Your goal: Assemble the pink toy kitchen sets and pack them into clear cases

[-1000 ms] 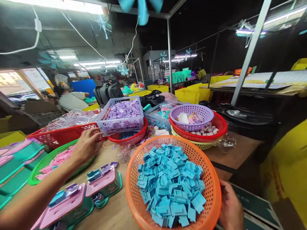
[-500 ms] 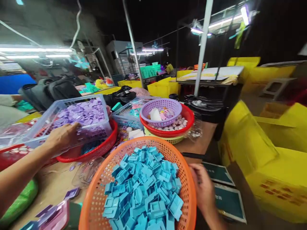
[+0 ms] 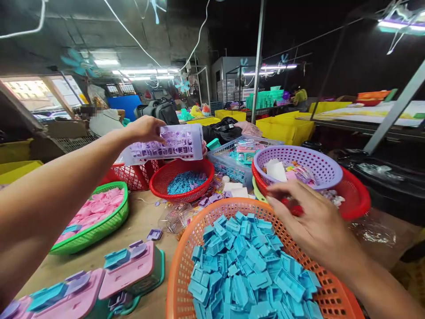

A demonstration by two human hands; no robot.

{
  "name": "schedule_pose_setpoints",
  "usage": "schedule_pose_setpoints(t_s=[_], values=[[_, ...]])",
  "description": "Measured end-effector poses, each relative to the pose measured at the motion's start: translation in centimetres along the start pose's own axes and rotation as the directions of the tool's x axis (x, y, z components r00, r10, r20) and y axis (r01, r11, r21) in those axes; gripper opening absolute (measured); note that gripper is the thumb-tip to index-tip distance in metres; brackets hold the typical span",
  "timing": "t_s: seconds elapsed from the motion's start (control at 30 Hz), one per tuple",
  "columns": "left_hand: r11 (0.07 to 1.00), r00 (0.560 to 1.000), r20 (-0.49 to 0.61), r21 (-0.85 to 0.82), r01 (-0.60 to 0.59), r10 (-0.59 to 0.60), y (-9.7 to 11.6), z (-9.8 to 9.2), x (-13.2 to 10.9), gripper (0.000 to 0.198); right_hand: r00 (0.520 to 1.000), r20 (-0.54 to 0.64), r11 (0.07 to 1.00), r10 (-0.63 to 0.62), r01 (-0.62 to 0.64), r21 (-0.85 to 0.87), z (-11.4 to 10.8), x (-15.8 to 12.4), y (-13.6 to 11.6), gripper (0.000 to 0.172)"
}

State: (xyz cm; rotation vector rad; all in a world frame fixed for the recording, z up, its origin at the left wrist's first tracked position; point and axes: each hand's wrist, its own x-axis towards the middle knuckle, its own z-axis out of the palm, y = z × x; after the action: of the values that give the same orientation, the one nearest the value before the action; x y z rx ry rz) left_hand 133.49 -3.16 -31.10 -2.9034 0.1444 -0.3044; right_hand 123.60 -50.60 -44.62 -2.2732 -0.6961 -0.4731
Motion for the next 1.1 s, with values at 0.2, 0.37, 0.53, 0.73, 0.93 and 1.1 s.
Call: schedule_pose_setpoints(t_s=[0.2, 0.37, 0.53, 0.73, 0.93, 1.1], values=[[0.989, 0.995, -0.001, -0.117, 0.095, -0.096, -1.7, -1.3, -0.5, 0.054, 0.900, 0.407, 0.844, 0.157, -0.336, 0.418, 6.2, 14.0, -3.8, 0.016], [0.971, 0.989, -0.010, -0.191, 0.141, -0.146, -3.2, -1.6, -2.1, 0.058, 0.800, 0.541, 0.572, 0.259, -0.578, 0.582, 12.1, 21.0, -5.2, 0.034], [0.944, 0.981, -0.055, -0.287, 0.165, -0.188, -4.6, -1.0, -3.3, 0.058, 0.805, 0.571, 0.486, 0.161, -0.568, 0.664, 15.9, 25.6, -9.6, 0.059], [0.928, 0.980, -0.119, -0.356, 0.106, -0.157, -5.3, -0.6, -4.7, 0.065, 0.815, 0.543, 0.448, 0.203, -0.570, 0.689, 15.3, 28.6, -13.1, 0.071], [0.961, 0.996, -0.084, -0.277, 0.016, -0.041, -2.7, 0.6, -4.3, 0.064, 0.713, 0.635, 0.433, 0.298, -0.694, 0.576, 16.2, 28.8, -12.3, 0.052], [0.984, 0.998, -0.061, -0.176, -0.040, 0.030, -1.9, 0.7, -3.2, 0.057, 0.615, 0.707, 0.389, 0.349, -0.781, 0.488, 16.7, 28.1, -11.9, 0.021]])
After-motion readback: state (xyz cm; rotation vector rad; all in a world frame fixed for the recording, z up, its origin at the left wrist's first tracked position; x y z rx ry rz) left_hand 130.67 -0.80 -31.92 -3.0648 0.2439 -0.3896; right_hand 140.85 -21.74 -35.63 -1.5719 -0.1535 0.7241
